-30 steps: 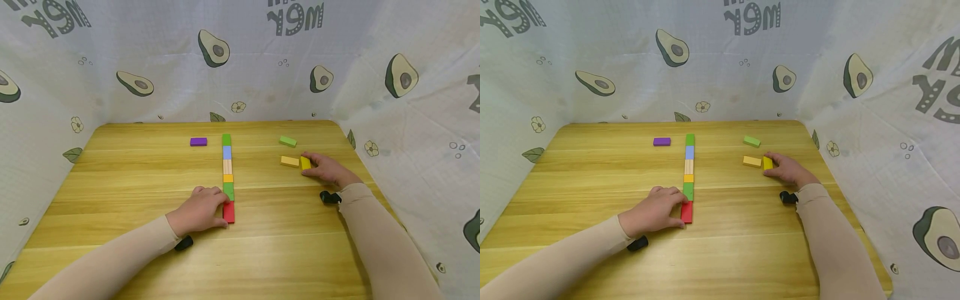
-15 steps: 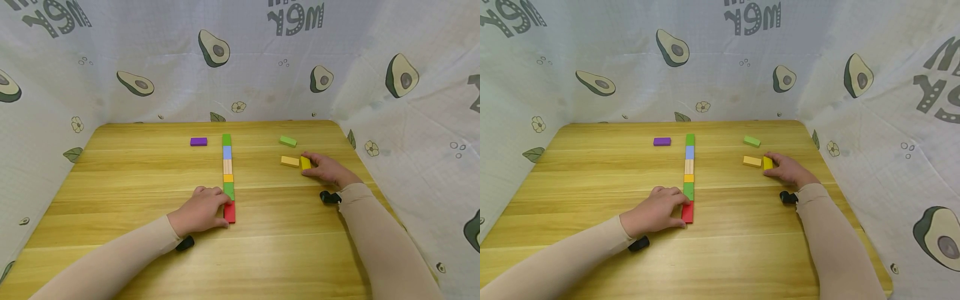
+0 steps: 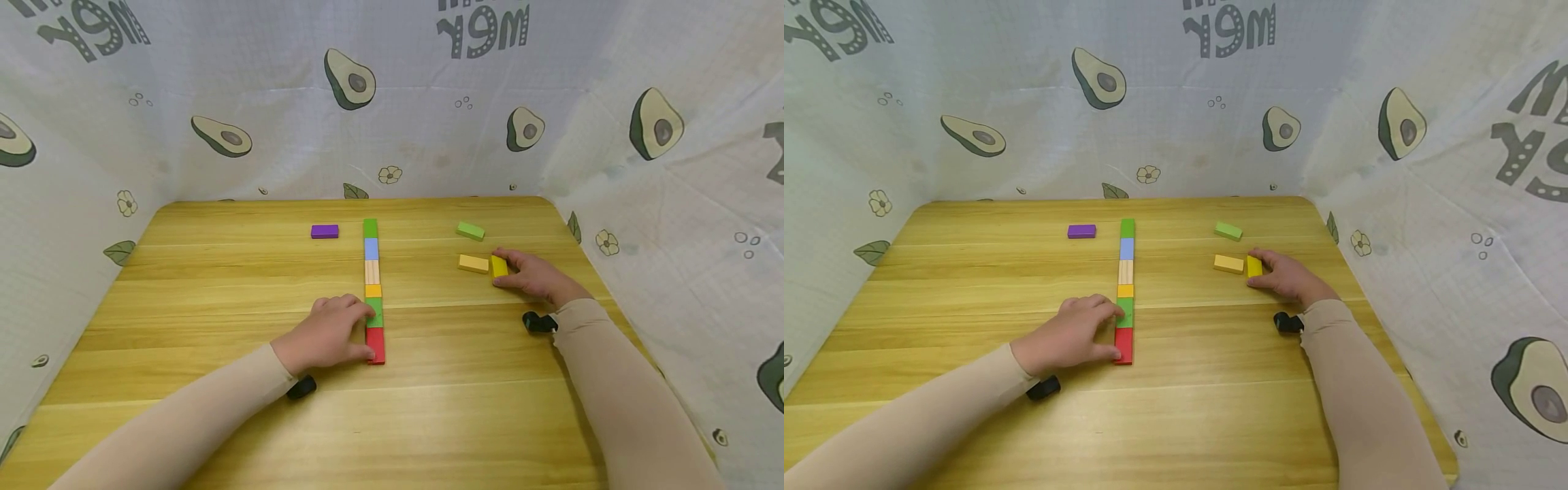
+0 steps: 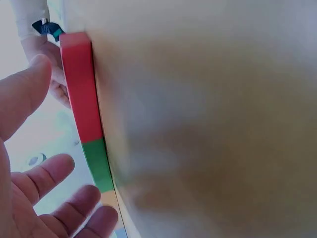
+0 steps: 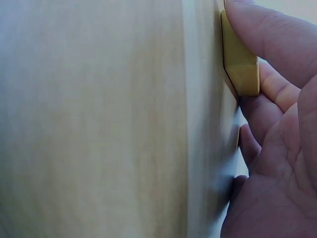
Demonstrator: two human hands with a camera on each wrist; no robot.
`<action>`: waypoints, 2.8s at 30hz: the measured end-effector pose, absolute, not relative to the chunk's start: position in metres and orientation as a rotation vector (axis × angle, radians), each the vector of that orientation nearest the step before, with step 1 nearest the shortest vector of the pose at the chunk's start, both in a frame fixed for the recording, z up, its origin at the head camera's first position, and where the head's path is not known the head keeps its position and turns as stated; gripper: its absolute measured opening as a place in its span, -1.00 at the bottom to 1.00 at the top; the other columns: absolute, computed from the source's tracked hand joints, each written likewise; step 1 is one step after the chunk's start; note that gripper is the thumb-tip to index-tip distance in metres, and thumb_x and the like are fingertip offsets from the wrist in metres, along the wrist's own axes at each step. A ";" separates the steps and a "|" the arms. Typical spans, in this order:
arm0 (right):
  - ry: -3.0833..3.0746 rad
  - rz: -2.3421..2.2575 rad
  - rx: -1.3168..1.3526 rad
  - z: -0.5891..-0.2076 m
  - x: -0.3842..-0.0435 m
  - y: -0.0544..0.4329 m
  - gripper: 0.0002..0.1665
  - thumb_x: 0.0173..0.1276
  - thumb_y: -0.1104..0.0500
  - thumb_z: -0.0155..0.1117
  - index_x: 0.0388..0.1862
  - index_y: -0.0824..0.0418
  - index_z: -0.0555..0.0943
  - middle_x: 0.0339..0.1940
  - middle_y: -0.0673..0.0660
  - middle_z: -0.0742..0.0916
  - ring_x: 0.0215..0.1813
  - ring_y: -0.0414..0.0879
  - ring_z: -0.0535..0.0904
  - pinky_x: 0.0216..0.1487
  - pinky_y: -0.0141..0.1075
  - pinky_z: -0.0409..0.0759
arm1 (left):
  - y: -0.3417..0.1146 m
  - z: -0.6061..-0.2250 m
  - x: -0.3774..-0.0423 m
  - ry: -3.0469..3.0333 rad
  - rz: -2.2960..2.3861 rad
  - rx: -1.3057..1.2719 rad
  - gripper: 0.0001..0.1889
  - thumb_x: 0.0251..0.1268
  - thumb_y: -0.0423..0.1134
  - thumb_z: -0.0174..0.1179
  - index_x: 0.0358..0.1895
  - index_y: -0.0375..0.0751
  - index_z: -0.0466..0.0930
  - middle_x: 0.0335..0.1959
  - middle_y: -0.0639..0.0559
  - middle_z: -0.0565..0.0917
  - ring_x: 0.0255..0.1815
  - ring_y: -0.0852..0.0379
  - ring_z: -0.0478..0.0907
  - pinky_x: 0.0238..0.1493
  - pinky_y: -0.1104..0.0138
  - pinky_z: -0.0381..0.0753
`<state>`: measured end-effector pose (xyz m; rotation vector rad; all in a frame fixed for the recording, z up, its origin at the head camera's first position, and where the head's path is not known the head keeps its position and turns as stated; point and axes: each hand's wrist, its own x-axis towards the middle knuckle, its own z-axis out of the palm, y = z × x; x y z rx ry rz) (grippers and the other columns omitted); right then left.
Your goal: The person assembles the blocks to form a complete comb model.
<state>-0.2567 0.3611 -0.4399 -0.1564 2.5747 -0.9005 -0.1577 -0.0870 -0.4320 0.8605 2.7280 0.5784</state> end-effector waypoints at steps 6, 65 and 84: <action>2.573 -0.907 -0.153 -0.441 -0.257 0.361 0.05 0.46 -0.10 0.43 0.73 0.19 0.13 0.72 0.44 0.13 0.71 0.47 -0.07 0.63 0.39 -0.08 | -0.089 -0.432 -0.167 2.691 0.635 0.781 -0.19 0.26 0.23 0.46 0.49 -0.07 0.45 0.48 -0.05 0.48 0.52 -0.12 0.42 0.54 -0.12 0.21; 2.736 -0.644 -0.178 -0.420 -0.251 0.353 -0.08 0.46 0.02 0.39 0.55 0.52 0.27 0.40 0.60 0.50 0.38 0.45 0.46 0.44 0.31 0.40 | -0.087 -0.442 -0.204 2.564 0.609 0.634 0.02 0.31 0.28 0.39 0.72 0.10 0.06 0.77 -0.14 -0.01 0.79 -0.24 -0.20 0.63 -0.40 -0.24; 2.830 -0.608 -0.121 -0.419 -0.265 0.347 -0.29 0.41 0.21 0.20 0.47 0.51 0.40 0.26 0.55 0.58 0.16 0.33 0.52 0.32 0.25 0.49 | -0.088 -0.442 -0.204 2.566 0.619 0.645 0.02 0.29 0.29 0.39 0.71 0.12 0.07 0.76 -0.13 0.00 0.79 -0.24 -0.20 0.63 -0.40 -0.24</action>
